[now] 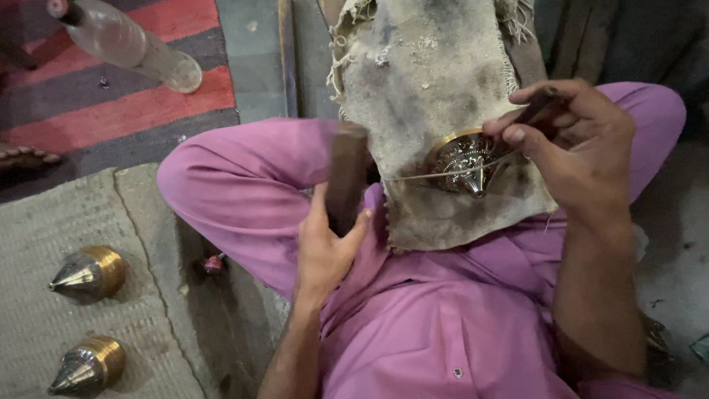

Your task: The person sits cross-legged and uses a hammer and a small metal punch to emboss decorative patterns into a brass cone-shaped object resting on a cloth-covered block. The person repeatedly taps the punch with the hammer, repositioning the punch to create a series of indentations around the object's surface.

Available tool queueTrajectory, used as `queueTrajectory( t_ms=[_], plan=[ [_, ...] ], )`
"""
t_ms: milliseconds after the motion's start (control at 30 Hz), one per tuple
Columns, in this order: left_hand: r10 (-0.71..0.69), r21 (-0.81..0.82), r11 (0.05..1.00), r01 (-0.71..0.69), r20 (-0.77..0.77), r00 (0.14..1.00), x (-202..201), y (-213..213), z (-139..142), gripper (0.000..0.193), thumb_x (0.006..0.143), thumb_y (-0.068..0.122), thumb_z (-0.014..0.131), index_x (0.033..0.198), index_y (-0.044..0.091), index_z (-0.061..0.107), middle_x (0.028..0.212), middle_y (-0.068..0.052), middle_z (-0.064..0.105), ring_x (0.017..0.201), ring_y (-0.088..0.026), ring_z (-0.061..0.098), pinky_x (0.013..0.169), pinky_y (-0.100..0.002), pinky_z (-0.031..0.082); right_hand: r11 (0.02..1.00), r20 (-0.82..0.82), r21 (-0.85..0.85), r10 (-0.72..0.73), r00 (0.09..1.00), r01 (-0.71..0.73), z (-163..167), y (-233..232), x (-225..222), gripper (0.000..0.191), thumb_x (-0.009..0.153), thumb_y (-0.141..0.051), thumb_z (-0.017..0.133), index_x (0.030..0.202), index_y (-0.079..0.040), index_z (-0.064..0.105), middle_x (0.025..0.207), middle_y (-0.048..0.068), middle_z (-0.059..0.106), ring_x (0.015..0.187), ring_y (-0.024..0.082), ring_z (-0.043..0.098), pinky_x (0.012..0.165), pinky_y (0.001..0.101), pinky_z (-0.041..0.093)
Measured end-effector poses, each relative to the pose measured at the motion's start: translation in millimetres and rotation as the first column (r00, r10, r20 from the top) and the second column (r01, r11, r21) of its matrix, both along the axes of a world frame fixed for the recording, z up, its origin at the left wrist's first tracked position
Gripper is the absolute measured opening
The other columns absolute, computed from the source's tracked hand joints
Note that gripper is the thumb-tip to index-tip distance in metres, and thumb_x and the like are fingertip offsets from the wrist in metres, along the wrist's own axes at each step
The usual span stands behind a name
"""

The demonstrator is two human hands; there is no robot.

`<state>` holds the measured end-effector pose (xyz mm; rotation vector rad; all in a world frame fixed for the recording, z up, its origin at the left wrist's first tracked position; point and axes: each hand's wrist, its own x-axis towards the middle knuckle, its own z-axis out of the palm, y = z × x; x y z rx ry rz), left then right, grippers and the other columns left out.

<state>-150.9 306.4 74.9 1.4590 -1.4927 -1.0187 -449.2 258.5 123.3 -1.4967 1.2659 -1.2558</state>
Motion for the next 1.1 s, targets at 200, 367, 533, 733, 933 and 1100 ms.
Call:
queueTrajectory(
  t_ms=[200,367,533,733,933,1100],
  plan=[
    [-0.088,0.085,0.994,0.068,0.264,0.96,18,-21,1,0.056,0.089,0.019,0.077,0.139,0.013,0.053,0.107,-0.026,0.073,0.102,-0.045,0.071,0.078,-0.05,0.056,0.996,-0.022,-0.073,0.045,0.999,-0.046,-5,-9,4,0.013,0.109,0.012,0.068,0.119,0.006,0.063,0.104,0.016,0.073,0.103,0.02,0.077,0.097,0.0286,0.068],
    [-0.317,-0.019,0.946,0.325,0.173,0.933,26,-40,0,0.07,0.085,0.015,0.077,0.146,0.006,0.045,0.123,-0.029,0.068,0.116,-0.046,0.065,0.092,-0.048,0.052,0.995,-0.063,-0.019,0.097,0.993,-0.098,-1,-14,9,0.017,0.107,0.012,0.065,0.122,0.006,0.062,0.105,0.015,0.074,0.102,0.02,0.076,0.094,0.0278,0.065],
    [-0.391,0.213,0.906,0.367,0.082,0.917,38,-49,2,0.068,0.084,0.016,0.077,0.145,0.007,0.048,0.117,-0.024,0.072,0.116,-0.038,0.07,0.092,-0.041,0.053,0.996,-0.043,-0.023,0.09,0.995,-0.091,-1,-18,11,0.015,0.108,0.012,0.064,0.122,0.006,0.06,0.104,0.013,0.073,0.105,0.019,0.076,0.094,0.0264,0.065],
    [-0.331,0.083,0.943,0.323,0.104,0.938,30,-64,27,0.059,0.088,0.017,0.08,0.139,0.004,0.051,0.11,-0.022,0.075,0.107,-0.026,0.077,0.089,-0.037,0.057,0.997,-0.006,-0.002,0.071,0.997,-0.071,-1,-15,11,0.013,0.108,0.011,0.067,0.119,0.007,0.062,0.102,0.012,0.074,0.1,0.019,0.076,0.092,0.0275,0.065],
    [-0.453,-0.019,0.881,0.473,0.257,0.854,23,-107,77,0.058,0.091,0.014,0.077,0.139,0.007,0.045,0.099,-0.021,0.074,0.093,-0.034,0.076,0.079,-0.043,0.056,0.998,-0.062,-0.008,0.069,0.996,-0.07,-1,-17,12,0.024,0.103,0.01,0.069,0.126,0.007,0.063,0.107,0.014,0.075,0.105,0.022,0.077,0.095,0.0319,0.067],
    [-0.469,-0.044,0.832,0.554,0.477,0.743,13,-136,105,0.061,0.09,0.012,0.077,0.142,0.015,0.045,0.096,-0.022,0.073,0.095,-0.042,0.074,0.078,-0.05,0.054,0.995,0.007,-0.052,0.086,0.996,-0.086,-4,-17,12,0.025,0.104,0.01,0.07,0.127,0.007,0.063,0.103,0.016,0.074,0.101,0.02,0.076,0.093,0.0298,0.066]
  ],
)
